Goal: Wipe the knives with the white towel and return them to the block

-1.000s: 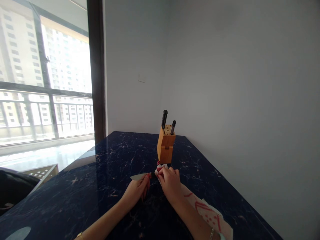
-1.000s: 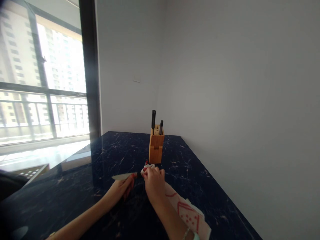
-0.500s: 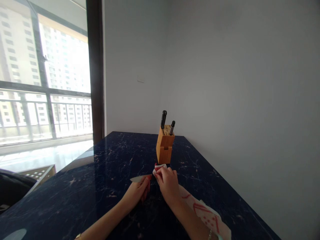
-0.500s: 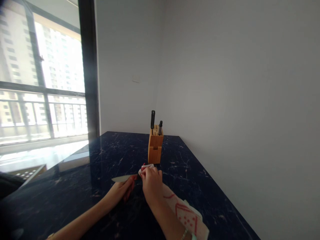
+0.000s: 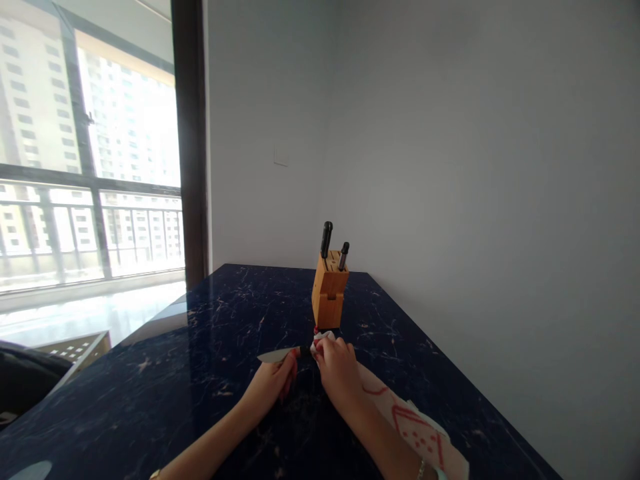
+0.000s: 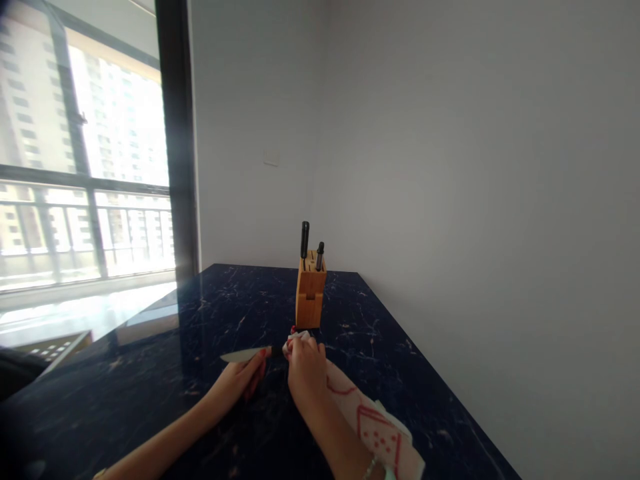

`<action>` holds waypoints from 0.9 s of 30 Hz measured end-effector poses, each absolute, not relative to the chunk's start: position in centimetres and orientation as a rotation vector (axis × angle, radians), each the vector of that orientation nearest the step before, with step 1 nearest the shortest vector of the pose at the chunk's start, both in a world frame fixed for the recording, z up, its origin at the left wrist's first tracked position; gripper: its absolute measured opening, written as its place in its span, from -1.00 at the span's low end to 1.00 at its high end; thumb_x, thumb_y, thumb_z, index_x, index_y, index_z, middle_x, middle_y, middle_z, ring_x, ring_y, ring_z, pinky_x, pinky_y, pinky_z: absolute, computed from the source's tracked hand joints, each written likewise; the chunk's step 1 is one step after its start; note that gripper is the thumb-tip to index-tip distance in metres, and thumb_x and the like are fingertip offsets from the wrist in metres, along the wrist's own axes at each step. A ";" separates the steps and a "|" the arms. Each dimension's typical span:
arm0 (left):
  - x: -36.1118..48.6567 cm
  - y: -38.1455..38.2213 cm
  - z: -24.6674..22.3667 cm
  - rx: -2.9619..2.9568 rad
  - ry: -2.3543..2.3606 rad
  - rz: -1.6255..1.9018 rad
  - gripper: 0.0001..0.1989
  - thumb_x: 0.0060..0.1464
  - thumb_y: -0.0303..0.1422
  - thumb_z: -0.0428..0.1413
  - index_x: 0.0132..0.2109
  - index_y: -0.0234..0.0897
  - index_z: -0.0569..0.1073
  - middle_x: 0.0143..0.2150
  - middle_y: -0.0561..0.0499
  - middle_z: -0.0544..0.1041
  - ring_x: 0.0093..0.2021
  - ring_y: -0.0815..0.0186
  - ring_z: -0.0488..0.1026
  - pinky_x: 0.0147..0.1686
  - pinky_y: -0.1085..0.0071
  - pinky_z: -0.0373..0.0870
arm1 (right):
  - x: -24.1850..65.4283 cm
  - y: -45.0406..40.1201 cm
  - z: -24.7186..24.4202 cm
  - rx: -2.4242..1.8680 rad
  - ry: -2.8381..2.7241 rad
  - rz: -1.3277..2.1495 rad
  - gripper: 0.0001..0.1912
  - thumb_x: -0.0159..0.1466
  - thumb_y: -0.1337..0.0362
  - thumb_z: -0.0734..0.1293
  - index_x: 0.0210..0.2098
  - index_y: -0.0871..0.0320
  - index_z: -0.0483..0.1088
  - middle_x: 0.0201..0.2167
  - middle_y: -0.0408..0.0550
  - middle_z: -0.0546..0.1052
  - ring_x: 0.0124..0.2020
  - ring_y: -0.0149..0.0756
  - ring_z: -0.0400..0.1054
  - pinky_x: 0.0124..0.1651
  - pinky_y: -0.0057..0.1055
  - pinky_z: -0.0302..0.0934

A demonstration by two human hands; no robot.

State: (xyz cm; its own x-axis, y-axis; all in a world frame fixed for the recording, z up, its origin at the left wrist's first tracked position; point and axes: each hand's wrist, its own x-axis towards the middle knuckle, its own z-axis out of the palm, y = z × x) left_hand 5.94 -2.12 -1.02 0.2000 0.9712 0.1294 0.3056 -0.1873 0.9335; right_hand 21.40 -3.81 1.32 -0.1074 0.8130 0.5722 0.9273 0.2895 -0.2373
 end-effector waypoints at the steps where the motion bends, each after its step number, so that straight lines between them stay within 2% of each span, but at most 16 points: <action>1: 5.9 -2.1 -1.0 1.658 1.218 1.019 -0.52 0.03 0.00 -0.20 -0.60 -0.25 0.26 -0.79 0.15 0.22 -0.76 0.43 0.18 -0.73 0.54 0.10 | 21.0 -4.0 1.4 -1.497 -1.962 -0.209 -0.87 0.18 0.43 0.18 -0.33 0.10 0.29 -0.33 -0.15 0.45 -0.27 -0.28 0.23 -0.25 -0.38 -0.05; 5: 5.5 -2.1 -0.6 1.701 1.209 1.037 -0.53 0.05 -0.02 -0.19 -0.60 -0.25 0.26 -0.78 0.15 0.23 -0.74 0.41 0.21 -0.70 0.53 0.14 | 20.2 -4.3 1.7 -1.382 -1.999 -0.164 -0.88 0.19 0.41 0.18 -0.31 0.09 0.29 -0.29 -0.16 0.44 -0.25 -0.30 0.22 -0.23 -0.40 -0.05; 13: 5.8 -2.7 -0.4 1.676 1.256 1.019 -0.52 0.05 -0.01 -0.20 -0.62 -0.24 0.26 -0.78 0.15 0.23 -0.74 0.40 0.21 -0.71 0.53 0.12 | 23.1 -3.0 1.4 -1.766 -1.929 -0.351 -0.83 0.22 0.38 0.14 -0.31 0.10 0.34 -0.37 -0.06 0.44 -0.27 -0.23 0.22 -0.27 -0.34 -0.10; 20: 5.7 -2.7 0.1 1.692 1.240 1.066 -0.52 0.05 -0.04 -0.18 -0.65 -0.25 0.23 -0.79 0.15 0.20 -0.75 0.44 0.17 -0.71 0.55 0.08 | 22.1 -3.3 1.5 -1.577 -1.978 -0.230 -0.87 0.22 0.36 0.15 -0.34 0.07 0.30 -0.32 -0.16 0.44 -0.27 -0.31 0.20 -0.26 -0.41 -0.08; 27: 5.1 -2.6 1.3 1.531 1.185 1.147 -0.52 0.01 -0.02 -0.15 -0.67 -0.25 0.21 -0.83 0.18 0.13 -0.80 0.48 0.07 -0.77 0.56 -0.02 | 24.1 -2.6 1.4 -1.888 -1.926 -0.400 -0.80 0.20 0.40 0.12 -0.31 0.13 0.35 -0.31 -0.01 0.44 -0.25 -0.20 0.20 -0.25 -0.29 -0.09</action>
State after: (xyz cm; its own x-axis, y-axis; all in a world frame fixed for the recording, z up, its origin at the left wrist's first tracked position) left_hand 5.14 -2.55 1.27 0.1253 0.9799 0.1552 0.1873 -0.1770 0.9662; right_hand 24.09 -2.59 1.43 0.0029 0.8776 0.4794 0.9959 0.0408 -0.0806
